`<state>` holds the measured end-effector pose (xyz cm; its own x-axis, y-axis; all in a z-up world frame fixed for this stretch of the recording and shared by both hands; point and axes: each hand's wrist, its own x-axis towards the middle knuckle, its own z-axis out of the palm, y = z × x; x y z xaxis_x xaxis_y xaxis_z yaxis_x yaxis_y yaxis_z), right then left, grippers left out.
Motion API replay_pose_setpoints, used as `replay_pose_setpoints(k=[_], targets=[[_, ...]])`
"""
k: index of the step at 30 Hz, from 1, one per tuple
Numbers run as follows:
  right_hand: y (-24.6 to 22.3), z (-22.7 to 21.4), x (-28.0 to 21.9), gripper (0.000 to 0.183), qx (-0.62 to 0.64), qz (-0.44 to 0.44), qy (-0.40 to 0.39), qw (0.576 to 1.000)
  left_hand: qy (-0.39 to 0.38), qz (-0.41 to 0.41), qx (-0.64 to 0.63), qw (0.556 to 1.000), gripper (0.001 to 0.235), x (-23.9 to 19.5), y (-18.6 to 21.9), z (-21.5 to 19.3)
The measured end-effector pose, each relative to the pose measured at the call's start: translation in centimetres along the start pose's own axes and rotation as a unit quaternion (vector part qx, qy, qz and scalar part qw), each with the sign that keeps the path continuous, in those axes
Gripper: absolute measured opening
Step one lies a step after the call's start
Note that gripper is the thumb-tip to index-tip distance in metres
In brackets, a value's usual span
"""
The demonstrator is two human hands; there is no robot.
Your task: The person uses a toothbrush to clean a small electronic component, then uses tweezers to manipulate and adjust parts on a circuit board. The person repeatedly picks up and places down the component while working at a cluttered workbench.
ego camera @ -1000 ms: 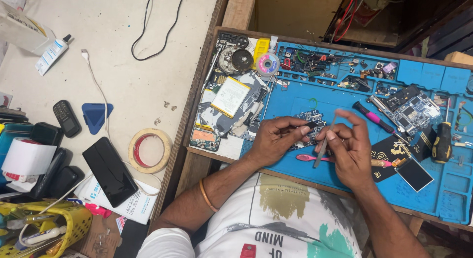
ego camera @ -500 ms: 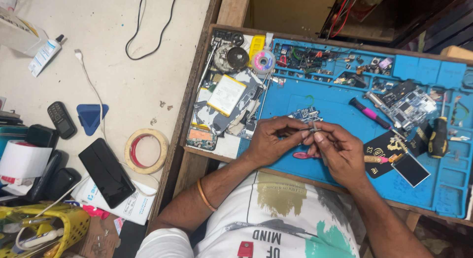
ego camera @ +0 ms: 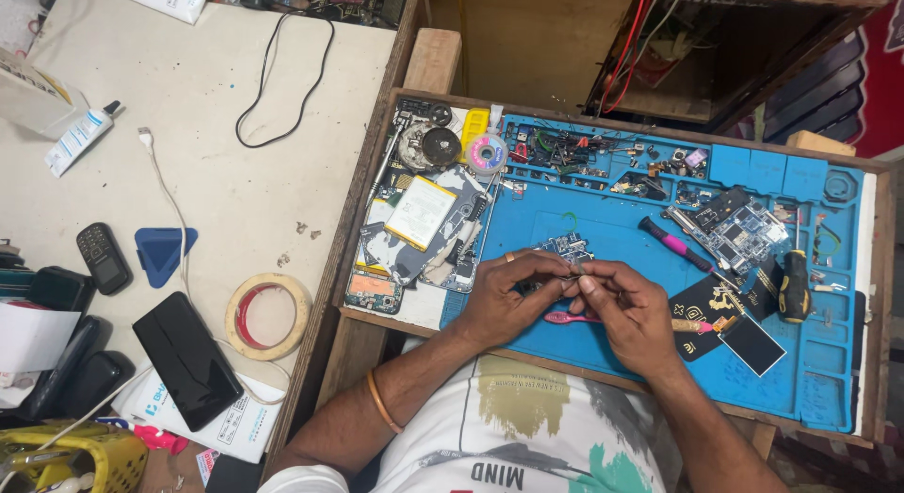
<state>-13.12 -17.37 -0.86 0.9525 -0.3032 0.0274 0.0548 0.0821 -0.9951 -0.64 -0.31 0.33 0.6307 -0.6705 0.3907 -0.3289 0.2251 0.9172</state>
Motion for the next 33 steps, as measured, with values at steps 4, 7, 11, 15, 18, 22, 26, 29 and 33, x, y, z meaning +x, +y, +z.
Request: replay_pose_setpoints(k=[4,7,11,15,18,22,26,29,33], targets=[[-0.6,0.1,0.0,0.032,-0.008,-0.005,-0.014,1.000,0.025,0.029,0.074,0.997,0.015,0.3,0.4,-0.3],[-1.2,0.3,0.1,0.037,-0.023,-0.002,-0.034,0.999,0.024,0.005,0.068,0.997,0.013,0.3,0.6,-0.4],[-1.8,0.5,0.1,0.046,-0.054,0.018,-0.053,0.997,0.031,0.011,0.081,0.996,0.011,0.3,0.4,-0.4],[-1.9,0.8,0.1,0.047,-0.013,0.044,-0.049,0.998,0.039,0.028,0.090,0.995,0.009,0.2,0.4,-0.2],[-1.7,1.1,0.2,0.044,-0.017,0.059,-0.022,0.998,0.043,0.036,0.100,0.993,0.009,-0.1,0.4,-0.1],[-1.8,1.6,0.1,0.043,-0.021,0.076,0.016,0.997,0.046,0.077,0.129,0.988,0.011,-0.4,0.8,-0.1],[-1.9,1.4,0.2,0.047,0.012,0.094,-0.003,0.996,0.044,0.078,0.147,0.985,0.013,-0.5,1.0,-0.2],[-1.7,1.2,0.5,0.041,0.053,0.132,-0.035,0.989,0.041,0.097,0.166,0.981,0.015,-0.5,1.0,-0.3],[-1.6,1.2,0.3,0.039,0.062,0.123,-0.032,0.990,0.033,0.132,0.170,0.976,0.016,-0.3,1.3,-0.4]])
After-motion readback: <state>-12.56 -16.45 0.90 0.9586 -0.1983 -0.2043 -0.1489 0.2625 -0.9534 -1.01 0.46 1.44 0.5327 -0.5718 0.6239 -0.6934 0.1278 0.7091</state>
